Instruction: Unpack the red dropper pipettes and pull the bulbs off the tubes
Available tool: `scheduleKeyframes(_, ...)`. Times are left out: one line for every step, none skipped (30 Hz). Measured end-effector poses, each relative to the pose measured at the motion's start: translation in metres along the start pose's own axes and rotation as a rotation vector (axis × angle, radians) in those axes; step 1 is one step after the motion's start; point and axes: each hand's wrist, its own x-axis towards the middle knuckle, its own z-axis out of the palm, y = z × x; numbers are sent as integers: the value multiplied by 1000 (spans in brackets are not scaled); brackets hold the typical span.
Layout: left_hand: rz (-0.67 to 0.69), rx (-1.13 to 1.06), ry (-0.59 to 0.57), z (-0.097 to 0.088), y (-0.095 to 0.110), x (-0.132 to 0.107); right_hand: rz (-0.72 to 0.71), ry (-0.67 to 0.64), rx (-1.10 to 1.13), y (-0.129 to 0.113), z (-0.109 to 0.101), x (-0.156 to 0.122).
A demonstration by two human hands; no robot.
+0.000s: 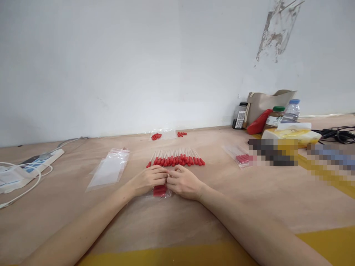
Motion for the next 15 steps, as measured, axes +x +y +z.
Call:
scheduleKeyframes(-3, 3, 0, -2, -1, -1, 0, -7, 28, 1, -2, 0)
scheduleKeyframes(-7, 14, 2, -4, -2, -2, -5, -11, 47, 2, -3, 0)
scheduleKeyframes(-11, 29, 7, -6, -4, -3, -3, -9, 60, 2, -5, -1)
scheduleKeyframes(-16, 45, 19, -9, -6, -5, -1, -6, 71, 2, -7, -2)
scheduleKeyframes(-22, 58, 35, -12, -8, -6, 4, -5, 85, 1, -8, -3)
scheduleKeyframes(-33, 67, 54, -14, -10, -8, 17, -5, 113, 1, -10, -3)
scheduleKeyframes(-49, 68, 73, -16, -12, -9, 38, -5, 157, -1, -12, -5)
scheduleKeyframes(-69, 59, 86, -18, -13, -10, 75, -5, 216, -2, -13, -6)
scheduleKeyframes(-91, 41, 92, -19, -13, -11, 125, -3, 287, -4, -15, -7)
scheduleKeyframes(-114, 16, 89, -19, -12, -11, 188, -2, 365, -6, -16, -8)
scheduleKeyframes(-137, -16, 75, -18, -10, -12, 263, 3, 447, -7, -16, -8)
scheduleKeyframes(-168, -54, 58, -17, -7, -12, 340, 13, 526, -8, -15, -8)
scheduleKeyframes(-210, -95, 48, -16, -3, -13, 416, 30, 597, -9, -14, -8)
scheduleKeyframes(-266, -138, 48, -15, 2, -15, 483, 54, 660, -10, -13, -7)
scheduleKeyframes(-332, -184, 52, -14, 7, -17, 537, 80, 717, -10, -10, -6)
